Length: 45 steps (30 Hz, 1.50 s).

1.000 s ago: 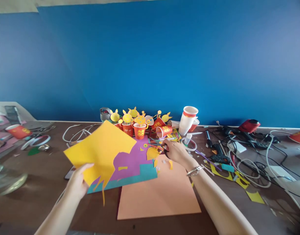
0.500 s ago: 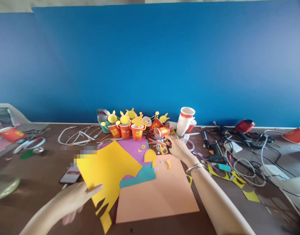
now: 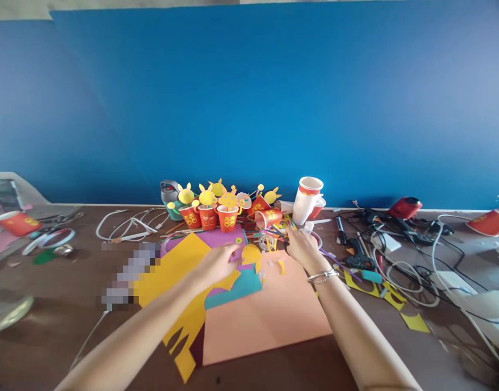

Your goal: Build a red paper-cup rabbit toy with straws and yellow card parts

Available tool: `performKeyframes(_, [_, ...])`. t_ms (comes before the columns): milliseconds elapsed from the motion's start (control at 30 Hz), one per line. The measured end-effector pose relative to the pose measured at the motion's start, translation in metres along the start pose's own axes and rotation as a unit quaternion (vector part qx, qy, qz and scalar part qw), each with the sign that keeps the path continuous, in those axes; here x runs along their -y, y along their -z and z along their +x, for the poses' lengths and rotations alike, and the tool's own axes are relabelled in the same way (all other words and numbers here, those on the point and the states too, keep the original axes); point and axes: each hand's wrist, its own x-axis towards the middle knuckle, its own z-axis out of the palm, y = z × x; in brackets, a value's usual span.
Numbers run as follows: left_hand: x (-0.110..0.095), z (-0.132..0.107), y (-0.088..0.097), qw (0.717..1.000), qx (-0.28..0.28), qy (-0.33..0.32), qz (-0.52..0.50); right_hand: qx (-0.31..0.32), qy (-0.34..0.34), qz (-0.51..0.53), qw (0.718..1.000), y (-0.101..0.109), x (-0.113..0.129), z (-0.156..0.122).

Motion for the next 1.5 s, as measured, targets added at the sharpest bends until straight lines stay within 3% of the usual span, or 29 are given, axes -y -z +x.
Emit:
performKeyframes(33, [0.004,0.015,-0.014,0.996,0.024,-0.023,0.084,0.001,-0.007,-0.002,1.000,0.000,0.001,0.000])
performKeyframes(100, [0.011,0.035,-0.034,0.993,0.039,-0.016,0.111,-0.012,-0.008,0.006,1.000,0.001,0.003,-0.001])
performKeyframes(200, [0.018,0.045,-0.049,0.991,0.055,0.000,0.119,-0.044,-0.002,0.027,0.999,0.003,0.007,-0.003])
performKeyframes(433, [0.029,0.046,-0.044,0.999,0.027,0.026,0.007,-0.080,-0.017,0.036,0.996,0.001,0.011,-0.006])
performKeyframes(567, [0.037,0.050,-0.035,0.988,0.004,0.063,-0.138,-0.106,0.034,0.165,0.980,-0.010,0.015,0.002])
performKeyframes(667, [0.038,0.047,-0.033,0.963,-0.032,0.077,-0.258,-0.084,0.067,0.350,0.930,-0.027,0.024,0.008])
performKeyframes(767, [0.035,0.040,-0.037,0.932,-0.064,0.077,-0.349,-0.012,0.080,0.560,0.824,-0.047,0.036,0.010])
performKeyframes(833, [0.033,0.036,-0.041,0.916,-0.063,0.077,-0.388,0.013,0.056,0.636,0.769,-0.058,0.044,0.009])
performKeyframes(1000, [0.029,0.030,-0.050,0.903,-0.004,0.076,-0.424,-0.015,0.069,0.701,0.709,-0.065,0.051,0.006])
performKeyframes(1067, [0.029,0.030,-0.052,0.890,-0.002,0.080,-0.448,-0.035,0.060,0.710,0.701,-0.062,0.051,0.005])
performKeyframes(1133, [0.030,0.031,-0.052,0.869,-0.034,0.092,-0.485,-0.029,0.048,0.710,0.702,-0.060,0.051,0.002])
performKeyframes(1300, [0.029,0.032,-0.052,0.827,-0.117,0.110,-0.540,0.051,0.092,0.691,0.715,-0.061,0.055,-0.006])
performKeyframes(1400, [0.025,0.030,-0.053,0.812,-0.125,0.107,-0.559,0.100,0.128,0.669,0.725,-0.067,0.060,-0.009])
performKeyframes(1500, [0.023,0.027,-0.056,0.809,-0.110,0.102,-0.569,0.111,0.160,0.664,0.722,-0.074,0.064,-0.010])
